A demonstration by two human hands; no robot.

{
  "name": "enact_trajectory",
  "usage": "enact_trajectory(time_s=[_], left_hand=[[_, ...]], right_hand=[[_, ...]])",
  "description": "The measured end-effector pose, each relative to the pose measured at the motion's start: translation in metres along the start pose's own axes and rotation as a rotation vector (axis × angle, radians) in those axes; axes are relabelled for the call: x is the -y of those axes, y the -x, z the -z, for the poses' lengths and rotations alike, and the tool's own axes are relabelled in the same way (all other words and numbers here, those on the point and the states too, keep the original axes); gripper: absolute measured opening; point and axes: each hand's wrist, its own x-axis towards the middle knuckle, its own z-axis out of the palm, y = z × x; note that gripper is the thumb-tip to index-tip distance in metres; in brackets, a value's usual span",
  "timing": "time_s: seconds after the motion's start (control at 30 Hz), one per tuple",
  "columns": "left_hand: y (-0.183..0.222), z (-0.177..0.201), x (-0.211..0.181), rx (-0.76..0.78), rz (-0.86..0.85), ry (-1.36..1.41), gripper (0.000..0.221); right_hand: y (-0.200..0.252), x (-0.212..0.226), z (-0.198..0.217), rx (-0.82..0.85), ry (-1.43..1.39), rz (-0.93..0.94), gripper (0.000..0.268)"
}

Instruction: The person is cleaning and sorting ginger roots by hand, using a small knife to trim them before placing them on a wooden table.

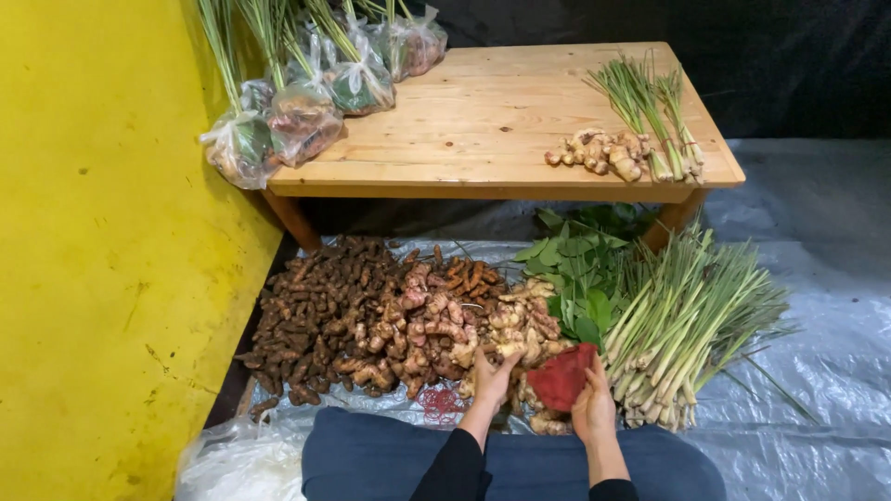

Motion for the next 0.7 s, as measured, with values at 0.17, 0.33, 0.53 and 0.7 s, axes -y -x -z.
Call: enact_trajectory(time_s=[0.17, 0.33, 0.53, 0.7], left_hand=[[0.039, 0.037, -0.047, 0.104, 0.042, 0.217, 0.075], [0.060, 0.052, -0.066, 0.078, 0.031, 0.331, 0.087], [0.082, 0.044, -0.047, 0.066, -0.032, 0.478, 0.089], [0.090, 0.045, -0.046, 0.086, -0.146, 0.458, 0.081]], right_hand=[[-0.010, -0.011, -0.012, 0.015, 0.017, 0.113, 0.057], [-0.004, -0.018, -0.038, 0.024, 0.122, 0.349, 0.035], [0.031, -0.036, -0.092, 0.174, 1.174, 1.088, 0.039], [0.031, -0.033, -0.106, 0.068, 1.005, 0.901, 0.048]])
